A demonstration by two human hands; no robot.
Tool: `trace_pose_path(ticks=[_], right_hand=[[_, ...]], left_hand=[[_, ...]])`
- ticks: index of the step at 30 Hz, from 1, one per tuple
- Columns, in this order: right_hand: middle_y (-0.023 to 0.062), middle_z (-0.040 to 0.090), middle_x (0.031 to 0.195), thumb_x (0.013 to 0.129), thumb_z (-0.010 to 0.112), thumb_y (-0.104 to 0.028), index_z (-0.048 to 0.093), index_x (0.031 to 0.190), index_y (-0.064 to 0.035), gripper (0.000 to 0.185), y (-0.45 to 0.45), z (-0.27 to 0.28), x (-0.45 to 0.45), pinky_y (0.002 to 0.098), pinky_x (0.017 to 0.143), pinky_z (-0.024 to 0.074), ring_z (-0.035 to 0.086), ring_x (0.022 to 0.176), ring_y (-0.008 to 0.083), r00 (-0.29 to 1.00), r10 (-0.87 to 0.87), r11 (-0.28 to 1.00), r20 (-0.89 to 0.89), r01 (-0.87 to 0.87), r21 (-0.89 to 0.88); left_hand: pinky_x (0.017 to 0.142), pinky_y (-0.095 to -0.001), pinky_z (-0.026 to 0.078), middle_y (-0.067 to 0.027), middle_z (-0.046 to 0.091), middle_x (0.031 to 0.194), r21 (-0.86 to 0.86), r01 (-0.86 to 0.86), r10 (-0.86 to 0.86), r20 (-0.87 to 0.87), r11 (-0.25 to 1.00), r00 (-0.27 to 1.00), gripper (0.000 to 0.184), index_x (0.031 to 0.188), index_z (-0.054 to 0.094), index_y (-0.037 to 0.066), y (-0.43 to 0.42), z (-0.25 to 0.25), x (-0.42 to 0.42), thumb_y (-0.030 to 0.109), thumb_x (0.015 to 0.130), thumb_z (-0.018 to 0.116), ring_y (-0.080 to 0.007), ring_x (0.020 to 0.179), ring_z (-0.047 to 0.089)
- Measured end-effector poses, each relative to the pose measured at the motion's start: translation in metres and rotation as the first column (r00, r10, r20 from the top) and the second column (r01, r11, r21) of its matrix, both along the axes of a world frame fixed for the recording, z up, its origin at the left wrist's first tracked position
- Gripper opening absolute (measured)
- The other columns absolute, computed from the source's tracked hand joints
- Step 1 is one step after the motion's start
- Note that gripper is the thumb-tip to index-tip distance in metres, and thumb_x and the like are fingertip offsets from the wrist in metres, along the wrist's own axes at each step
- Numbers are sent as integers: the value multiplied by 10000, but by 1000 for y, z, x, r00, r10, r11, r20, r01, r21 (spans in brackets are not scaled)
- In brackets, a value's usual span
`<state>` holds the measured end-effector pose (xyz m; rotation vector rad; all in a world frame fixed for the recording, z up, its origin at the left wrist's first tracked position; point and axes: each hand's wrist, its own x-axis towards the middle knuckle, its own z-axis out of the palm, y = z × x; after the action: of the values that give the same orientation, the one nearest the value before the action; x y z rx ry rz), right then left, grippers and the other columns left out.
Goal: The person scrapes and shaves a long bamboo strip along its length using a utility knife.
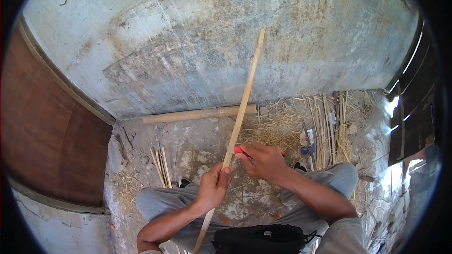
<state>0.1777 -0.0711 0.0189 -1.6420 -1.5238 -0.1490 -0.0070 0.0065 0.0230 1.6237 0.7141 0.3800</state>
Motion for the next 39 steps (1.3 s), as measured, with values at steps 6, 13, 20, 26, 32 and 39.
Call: trace_pose_path(ticks=[6, 13, 20, 26, 32, 39], right_hand=[[35, 612, 684, 870, 729, -252, 702, 1017, -72, 234, 0, -4, 4, 346, 412, 457, 610, 499, 216, 1000, -18, 1000, 16, 18, -12], [27, 619, 687, 870, 727, -265, 705, 1003, -88, 222, 4, -8, 7, 343, 403, 448, 607, 495, 210, 998, -40, 999, 49, 39, 20], [29, 628, 690, 872, 726, -272, 706, 987, -86, 219, 7, -9, 9, 345, 407, 447, 614, 507, 209, 998, -52, 999, 25, 52, -7], [34, 619, 677, 874, 722, -272, 707, 987, -84, 219, 8, -10, 13, 349, 411, 447, 609, 502, 214, 998, -57, 998, 32, 56, 34], [35, 612, 668, 874, 722, -269, 709, 996, -86, 221, 9, -9, 18, 355, 407, 440, 597, 489, 217, 998, -64, 997, -6, 64, 37], [50, 633, 680, 884, 711, -260, 717, 994, -91, 201, 12, -10, 23, 348, 419, 449, 605, 498, 218, 997, -76, 997, -4, 76, -3]], left_hand=[[477, -214, 292, 47, 443, 637, 41, -12, 13, -35, 999, 999, 205, 1074, 574, 32, -2, 2, 2, 201, 1064, 458, -26, 534, 361], [493, -213, 303, 47, 455, 647, 57, -11, 13, -23, 998, 1000, 208, 1069, 578, 28, -1, 2, 1, 200, 1062, 461, -25, 551, 372], [500, -219, 304, 44, 448, 640, 104, -22, 26, -40, 994, 999, 212, 1055, 576, 12, -3, -1, -1, 192, 1059, 464, -29, 557, 373], [486, -224, 302, 44, 441, 626, 158, -18, 29, -64, 987, 998, 204, 1048, 571, 11, -6, 2, -1, 182, 1059, 461, -27, 545, 371], [476, -225, 299, 46, 439, 624, 133, -18, 24, -47, 991, 999, 201, 1052, 570, 10, -8, 3, 0, 184, 1058, 468, -29, 535, 368], [478, -224, 298, 51, 435, 628, 197, -4, 20, -84, 980, 996, 207, 1050, 569, 9, -10, 4, -3, 191, 1060, 470, -27, 543, 365]])
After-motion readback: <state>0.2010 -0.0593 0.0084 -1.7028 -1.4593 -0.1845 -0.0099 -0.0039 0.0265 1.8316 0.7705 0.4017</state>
